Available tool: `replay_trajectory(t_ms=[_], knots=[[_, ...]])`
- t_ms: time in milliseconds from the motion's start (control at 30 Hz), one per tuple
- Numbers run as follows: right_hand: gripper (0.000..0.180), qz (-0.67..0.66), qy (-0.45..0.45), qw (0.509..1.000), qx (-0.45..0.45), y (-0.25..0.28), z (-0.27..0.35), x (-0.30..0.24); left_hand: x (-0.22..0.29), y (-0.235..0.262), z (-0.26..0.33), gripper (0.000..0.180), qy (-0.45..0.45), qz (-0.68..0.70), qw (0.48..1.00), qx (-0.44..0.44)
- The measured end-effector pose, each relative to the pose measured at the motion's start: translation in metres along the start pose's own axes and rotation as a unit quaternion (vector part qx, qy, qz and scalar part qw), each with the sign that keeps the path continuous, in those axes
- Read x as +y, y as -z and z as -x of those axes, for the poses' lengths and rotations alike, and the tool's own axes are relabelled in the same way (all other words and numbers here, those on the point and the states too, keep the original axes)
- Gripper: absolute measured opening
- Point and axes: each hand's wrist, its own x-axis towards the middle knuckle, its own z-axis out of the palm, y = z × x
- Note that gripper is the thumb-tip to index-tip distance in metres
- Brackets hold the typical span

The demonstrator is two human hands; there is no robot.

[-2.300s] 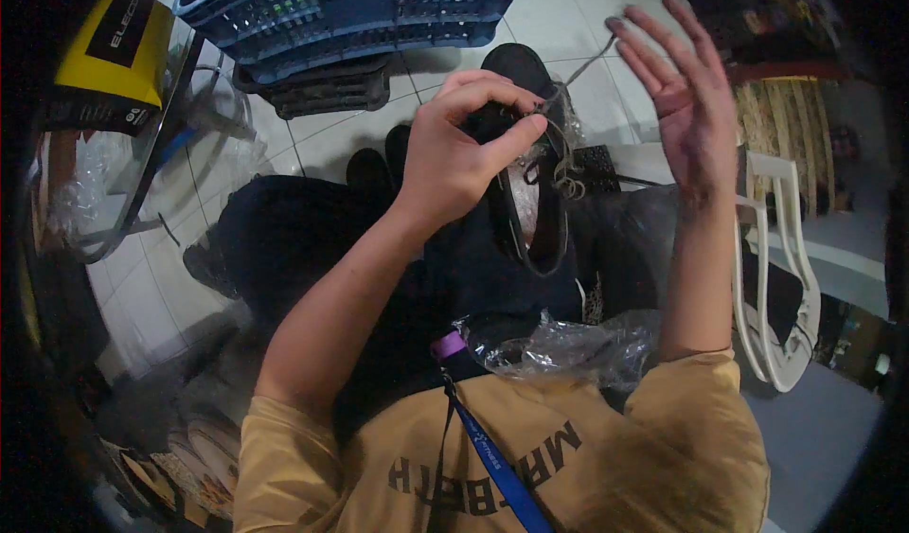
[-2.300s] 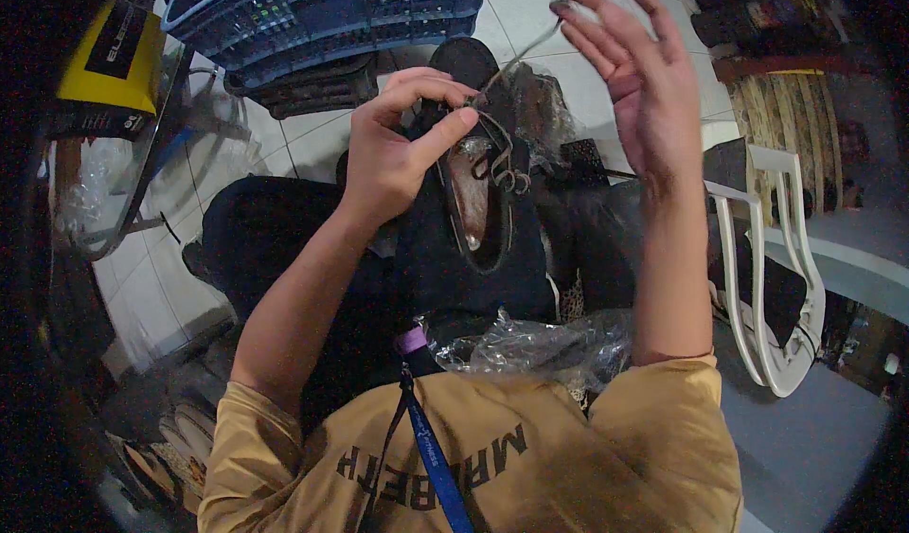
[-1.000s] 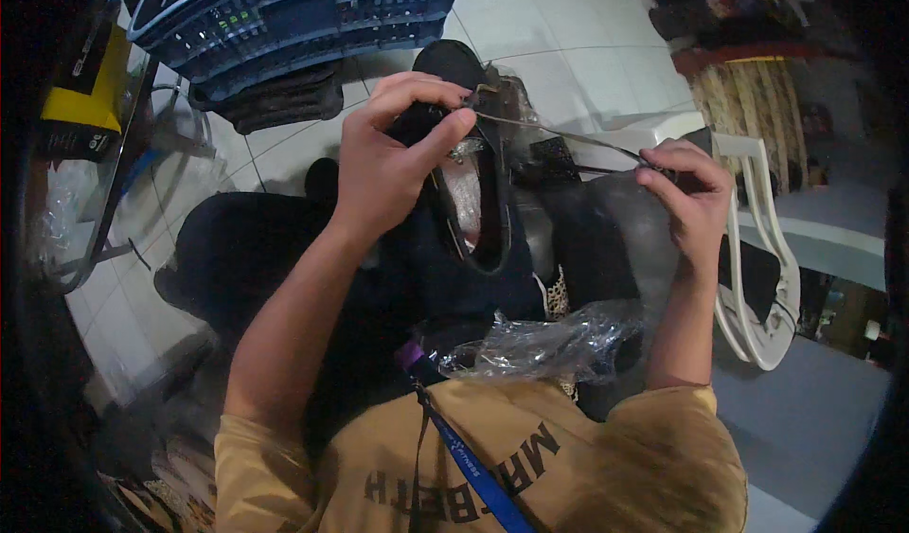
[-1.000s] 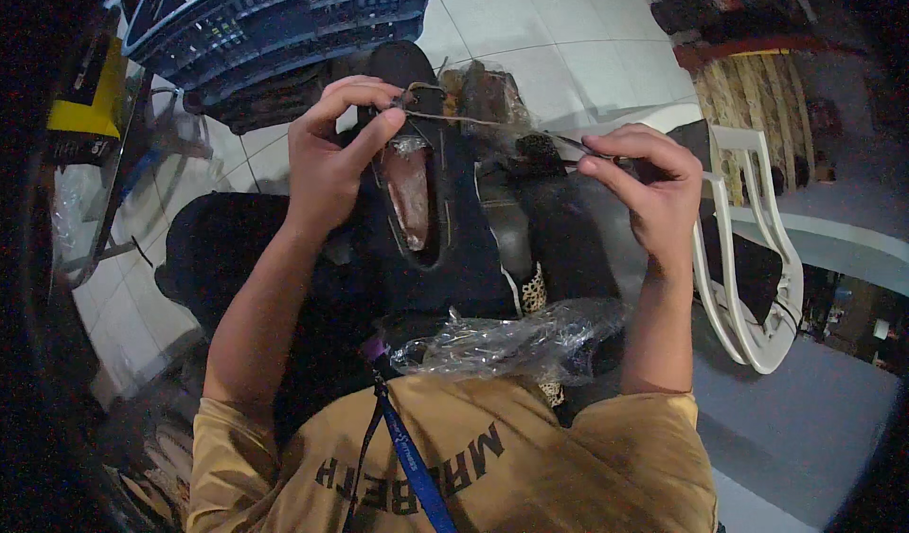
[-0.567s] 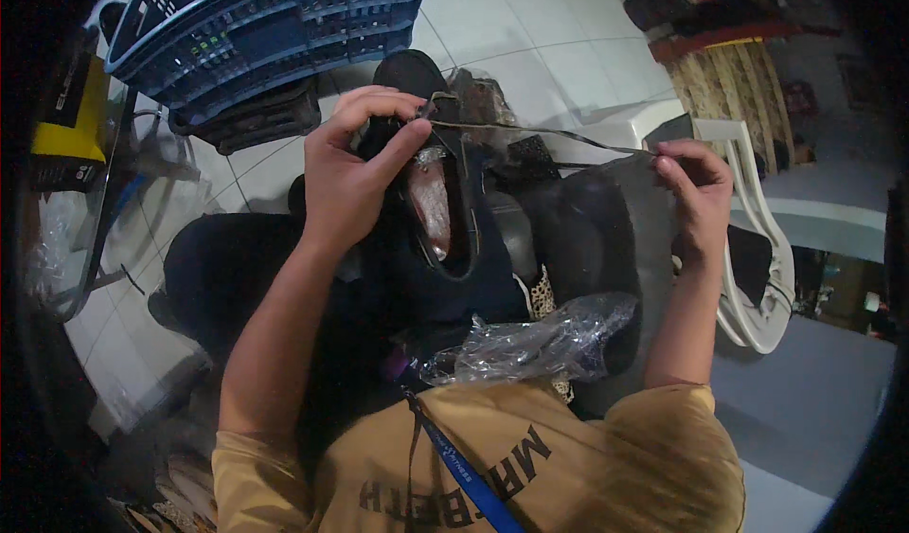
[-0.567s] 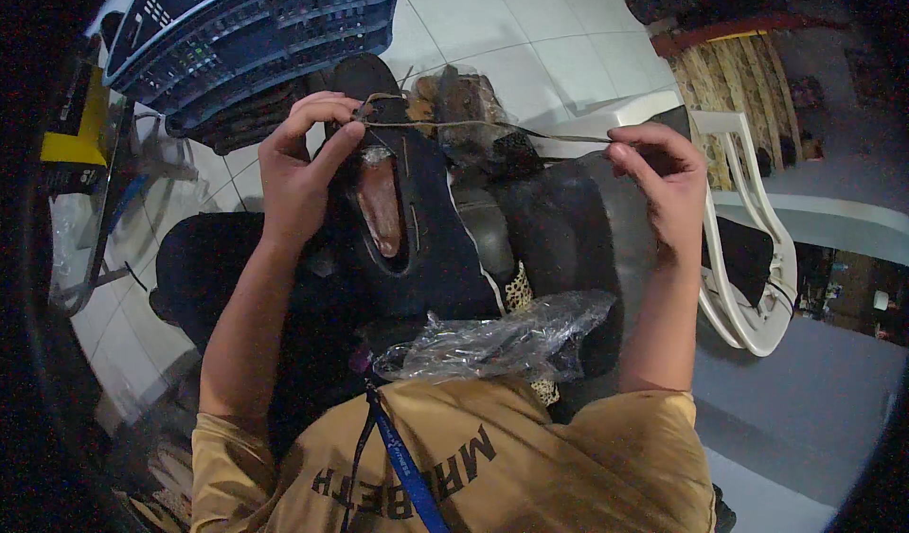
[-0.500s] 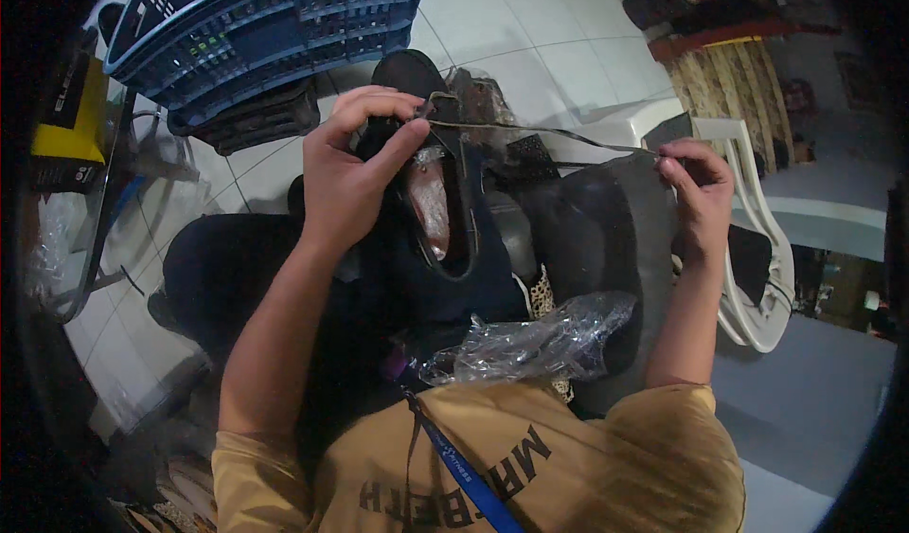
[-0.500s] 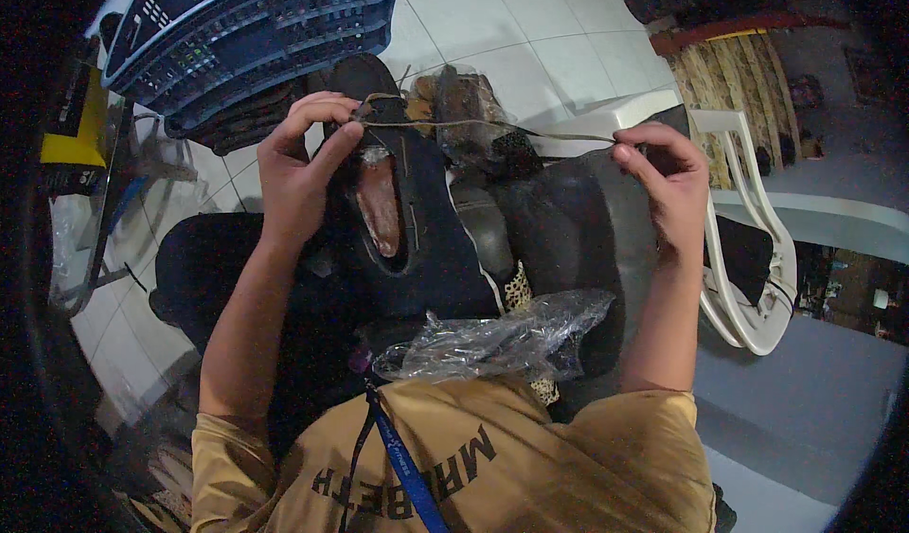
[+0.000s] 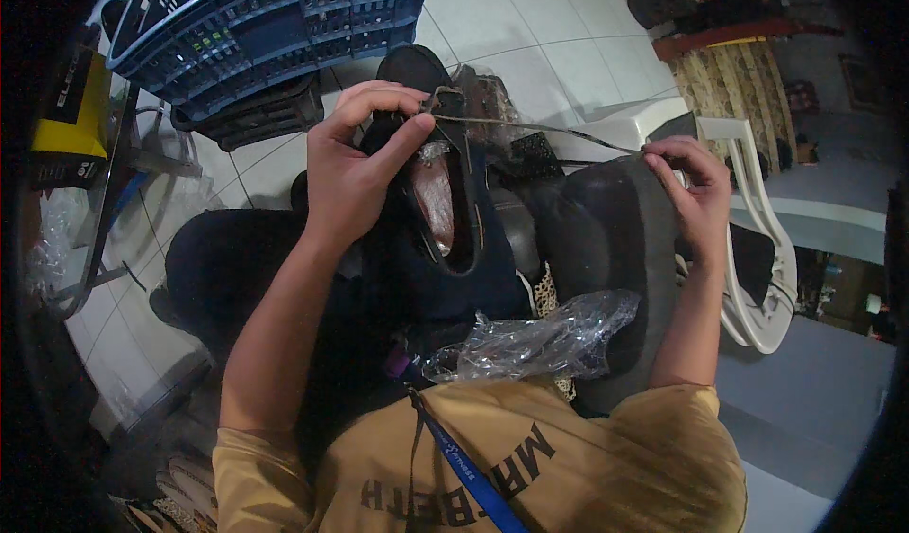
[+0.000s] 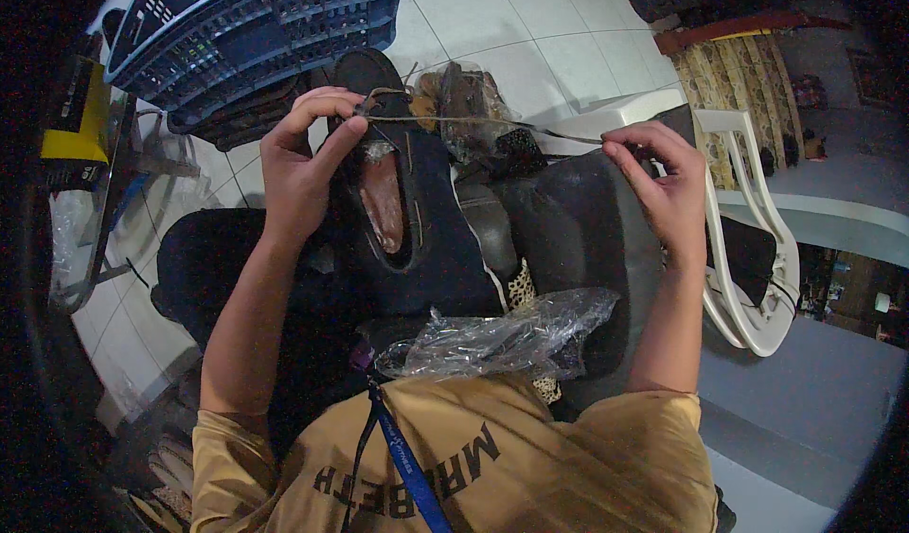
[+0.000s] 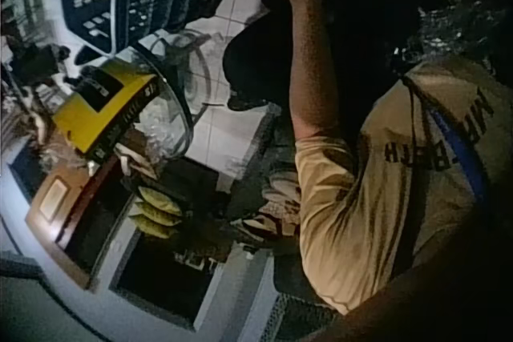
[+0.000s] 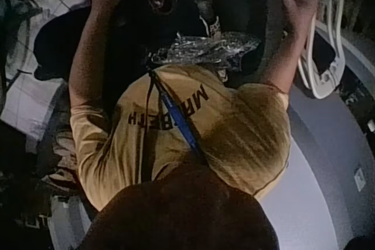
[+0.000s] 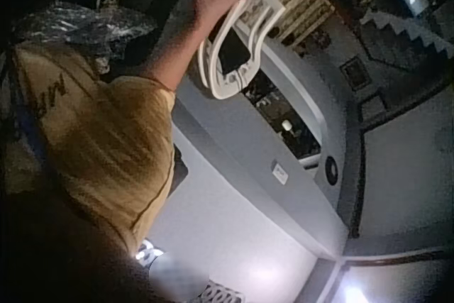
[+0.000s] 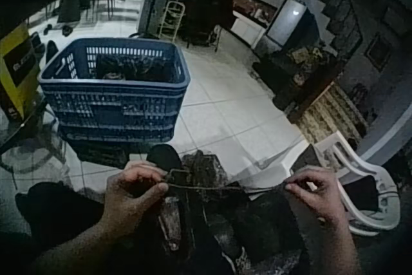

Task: Unpacking a shoe from a plastic bag and then lacing the shoestrings through the eyelets.

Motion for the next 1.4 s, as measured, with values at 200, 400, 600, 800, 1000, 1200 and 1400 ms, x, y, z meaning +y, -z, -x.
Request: replay_trajectory(t_ms=[200, 400, 600, 800, 1000, 1200, 1400], knots=[[0.013, -0.022, -0.055, 0.995, -0.085, 0.01, 0.006, 0.002, -0.001, 0.001, 0.0, 0.013, -0.008, -0.011, 1.0, -0.003], [0.015, -0.323, -0.104, 0.917, -0.208, 0.023, 0.02, 0.03, -0.002, 0.001, -0.001, 0.013, -0.014, -0.009, 1.0, -0.003], [0.023, -0.519, 0.031, 0.82, -0.241, 0.001, 0.021, 0.026, 0.006, 0.002, -0.001, 0.011, 0.003, -0.029, 0.999, -0.025], [0.014, -0.577, 0.078, 0.809, -0.079, 0.002, 0.025, 0.022, -0.001, -0.001, -0.001, 0.013, 0.009, -0.007, 1.0, 0.004], [0.03, -0.459, 0.07, 0.885, -0.017, 0.006, 0.019, 0.014, -0.001, 0.004, 0.001, 0.009, 0.004, -0.024, 0.999, -0.024], [0.027, -0.399, 0.092, 0.91, 0.072, 0.006, 0.018, 0.025, -0.004, 0.002, 0.0, 0.012, 0.001, -0.006, 1.0, -0.01], [0.023, -0.463, 0.042, 0.87, 0.165, -0.015, 0.008, 0.01, -0.003, 0.002, -0.001, 0.012, -0.003, -0.004, 1.0, -0.01]])
